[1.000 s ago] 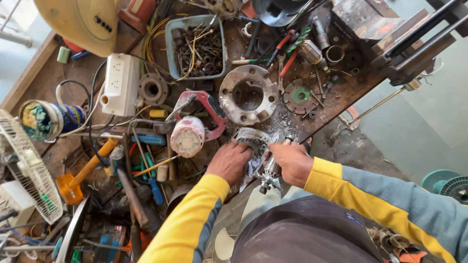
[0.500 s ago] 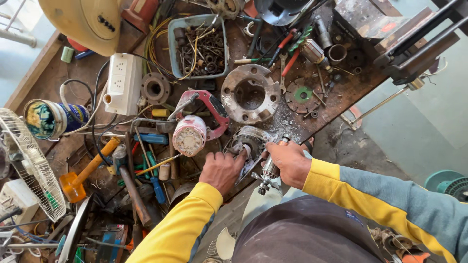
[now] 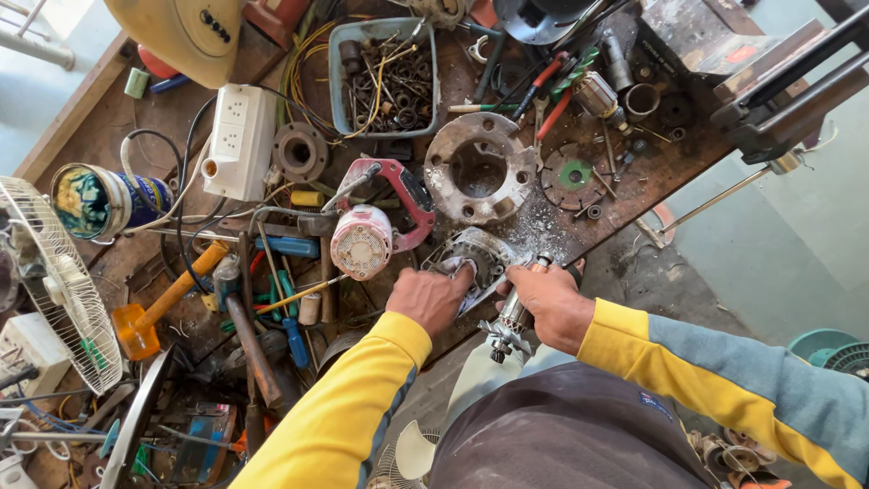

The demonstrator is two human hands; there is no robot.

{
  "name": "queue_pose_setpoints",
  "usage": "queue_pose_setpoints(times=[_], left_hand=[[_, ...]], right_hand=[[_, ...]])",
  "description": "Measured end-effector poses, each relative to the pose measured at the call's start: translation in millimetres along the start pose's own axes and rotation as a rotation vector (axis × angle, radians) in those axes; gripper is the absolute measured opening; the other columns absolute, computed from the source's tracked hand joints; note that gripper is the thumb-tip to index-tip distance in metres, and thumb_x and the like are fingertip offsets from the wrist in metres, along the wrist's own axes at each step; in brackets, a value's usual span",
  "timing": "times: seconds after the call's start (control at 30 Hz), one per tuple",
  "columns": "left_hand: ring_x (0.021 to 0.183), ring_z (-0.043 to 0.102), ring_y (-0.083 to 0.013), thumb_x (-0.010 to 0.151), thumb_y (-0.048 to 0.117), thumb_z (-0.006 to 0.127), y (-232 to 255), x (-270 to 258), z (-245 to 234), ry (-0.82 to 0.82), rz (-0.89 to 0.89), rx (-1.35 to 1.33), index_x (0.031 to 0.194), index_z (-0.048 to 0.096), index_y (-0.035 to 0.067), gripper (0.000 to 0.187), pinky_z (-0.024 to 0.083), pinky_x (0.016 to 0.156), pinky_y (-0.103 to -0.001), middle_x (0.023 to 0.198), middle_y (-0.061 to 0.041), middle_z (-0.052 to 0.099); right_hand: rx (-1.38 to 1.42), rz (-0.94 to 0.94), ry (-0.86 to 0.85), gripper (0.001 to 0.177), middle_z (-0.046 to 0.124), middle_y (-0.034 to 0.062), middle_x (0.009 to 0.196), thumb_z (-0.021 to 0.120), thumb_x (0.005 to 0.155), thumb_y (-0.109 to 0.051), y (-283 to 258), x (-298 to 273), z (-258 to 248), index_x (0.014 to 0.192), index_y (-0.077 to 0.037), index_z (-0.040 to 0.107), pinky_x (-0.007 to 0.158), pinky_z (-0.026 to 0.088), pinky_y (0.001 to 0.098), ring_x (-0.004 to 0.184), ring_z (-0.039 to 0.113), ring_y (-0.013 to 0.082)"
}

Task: The person uses a metal file to smooth the surface of a cylindrical electrical component. They then use a hammer to tap a small metal ring onto the component and apply a liquid from a bottle into the center. The person wipes the component with a cloth and repeats the filing and hammering actions.

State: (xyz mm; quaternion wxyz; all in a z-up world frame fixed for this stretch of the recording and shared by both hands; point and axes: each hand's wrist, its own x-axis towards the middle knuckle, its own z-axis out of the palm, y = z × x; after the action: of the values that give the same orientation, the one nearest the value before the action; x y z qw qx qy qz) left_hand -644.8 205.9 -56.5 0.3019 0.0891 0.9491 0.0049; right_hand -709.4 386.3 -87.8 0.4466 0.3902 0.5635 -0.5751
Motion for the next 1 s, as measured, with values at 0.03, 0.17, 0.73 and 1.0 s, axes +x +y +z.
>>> queue_pose_setpoints(times=[0.03,0.17,0.73,1.0], left_hand=[[0.067,0.073,-0.0290,0.097,0.014,0.048,0.7,2.0,-2.2,-0.004,-0.012,-0.036,0.134,0.053,0.016,0.037,0.050,0.057,-0.045,0.073,-0.009,0.073],[0.077,0.074,-0.0327,0.097,0.013,0.049,3.1,6.9,-11.1,0.004,-0.046,-0.149,0.120,0.058,0.013,0.025,0.054,0.061,-0.048,0.080,-0.012,0.073],[0.087,0.067,-0.0381,0.089,0.026,0.067,5.8,-33.3,-7.7,0.218,-0.155,-0.532,0.105,0.066,0.012,0.021,0.052,0.076,-0.049,0.091,-0.017,0.070],[0.100,0.060,-0.0339,0.082,0.010,0.071,15.6,-71.1,6.3,0.520,-0.318,-0.336,0.108,0.068,0.008,0.027,0.051,0.085,-0.044,0.107,-0.013,0.061]], right_hand=[[0.011,-0.014,-0.007,0.017,0.070,0.0127,0.081,0.065,0.093,-0.010,0.8,0.6,-0.1,0.106,-0.003,0.056,0.053,0.055,0.0420,0.061,0.066,0.0277],[0.058,-0.012,-0.005,0.015,0.069,0.0129,0.081,0.066,0.093,-0.008,5.1,3.1,0.4,0.104,-0.002,0.058,0.053,0.056,0.0425,0.061,0.066,0.0281],[0.042,0.028,0.018,0.011,0.069,0.0147,0.078,0.063,0.093,-0.005,1.9,16.6,-11.9,0.101,0.002,0.059,0.051,0.054,0.0436,0.058,0.065,0.0283],[0.003,0.051,0.037,0.014,0.070,0.0142,0.082,0.063,0.094,-0.004,-1.6,8.8,-8.9,0.106,-0.002,0.056,0.054,0.055,0.0429,0.061,0.067,0.0279]])
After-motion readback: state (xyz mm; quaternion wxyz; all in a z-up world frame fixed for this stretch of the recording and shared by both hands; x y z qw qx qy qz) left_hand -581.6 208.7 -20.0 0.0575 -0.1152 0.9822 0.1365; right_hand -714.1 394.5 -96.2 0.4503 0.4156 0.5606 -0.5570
